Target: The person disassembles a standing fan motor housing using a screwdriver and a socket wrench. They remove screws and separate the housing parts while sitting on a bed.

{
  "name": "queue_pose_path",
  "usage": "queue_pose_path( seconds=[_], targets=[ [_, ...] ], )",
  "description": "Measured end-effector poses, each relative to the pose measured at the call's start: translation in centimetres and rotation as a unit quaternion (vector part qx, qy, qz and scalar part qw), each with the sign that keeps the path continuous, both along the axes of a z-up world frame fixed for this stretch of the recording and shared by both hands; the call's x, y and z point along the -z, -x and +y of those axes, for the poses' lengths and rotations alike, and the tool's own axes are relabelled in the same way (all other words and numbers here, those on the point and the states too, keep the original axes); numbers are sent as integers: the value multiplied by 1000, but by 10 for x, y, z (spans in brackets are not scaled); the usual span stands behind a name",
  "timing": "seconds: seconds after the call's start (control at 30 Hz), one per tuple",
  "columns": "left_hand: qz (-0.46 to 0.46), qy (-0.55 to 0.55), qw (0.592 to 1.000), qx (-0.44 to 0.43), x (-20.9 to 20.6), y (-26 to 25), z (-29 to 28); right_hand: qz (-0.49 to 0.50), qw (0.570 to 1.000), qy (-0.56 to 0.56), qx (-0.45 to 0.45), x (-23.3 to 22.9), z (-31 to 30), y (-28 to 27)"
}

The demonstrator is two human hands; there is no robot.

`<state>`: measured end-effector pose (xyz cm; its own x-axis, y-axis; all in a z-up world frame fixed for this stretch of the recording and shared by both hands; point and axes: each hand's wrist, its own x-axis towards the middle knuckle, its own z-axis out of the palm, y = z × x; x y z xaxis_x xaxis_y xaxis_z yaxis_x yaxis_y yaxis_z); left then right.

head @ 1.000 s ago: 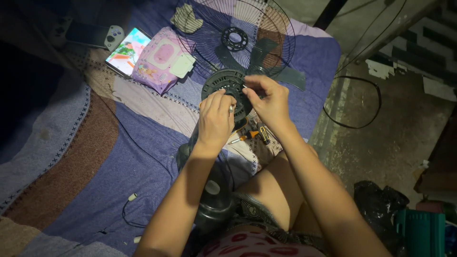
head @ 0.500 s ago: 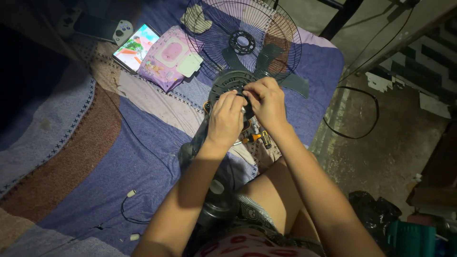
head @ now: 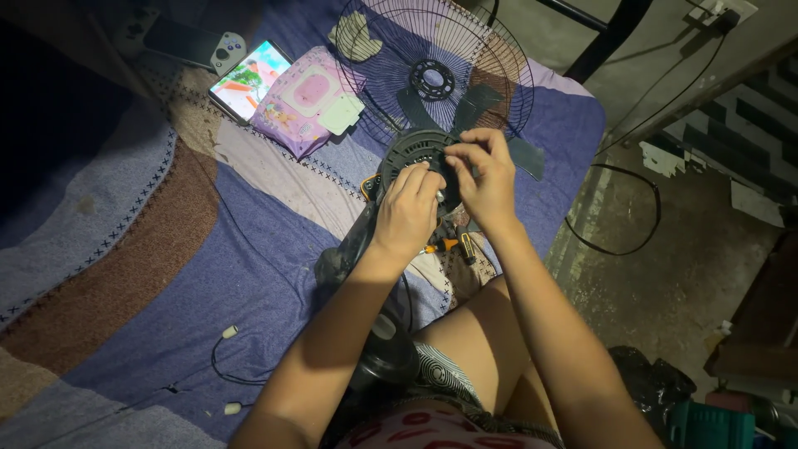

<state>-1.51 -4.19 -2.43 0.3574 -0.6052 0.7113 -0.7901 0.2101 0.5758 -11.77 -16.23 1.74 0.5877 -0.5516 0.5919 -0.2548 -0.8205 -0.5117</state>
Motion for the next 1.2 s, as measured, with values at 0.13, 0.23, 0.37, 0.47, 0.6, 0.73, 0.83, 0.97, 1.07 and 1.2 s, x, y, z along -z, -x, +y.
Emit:
queue_pose_path(
  seconds=[0.13,0.23,0.37,0.47,0.6,0.73,0.83,0.97,1.07,1.2],
  targets=[
    [5,8,1000,2,1,0,-2,19,1000,2,-16,-2,1,-4],
    [10,7,1000,6,1,-1,-3,17,999,34,-12,3,-2,-3],
    [15,5,1000,8,2,2,-4,-62,997,33,32,14,-3,2],
    [14,9,1000,7,2,1,-5,-43,997,48,32,18,1,10],
    [25,2,1000,14,1,1,-5,-51,996,70,34,28,6,6],
    [26,23,999,13,-3,-7,0,-134,983,-27,124,43,-6,32],
    [56,6,998,35,-1,-17,2,-110,977,-126,136,70,-12,70],
    [41,16,999,31,-4,-21,4,80,980,-157,86,119,7,98],
    [33,9,999,39,-4,-18,4,201,948,-247,17,155,39,92],
    [32,0,999,36,-5,-14,3,226,956,-160,-92,201,64,62]
  ],
)
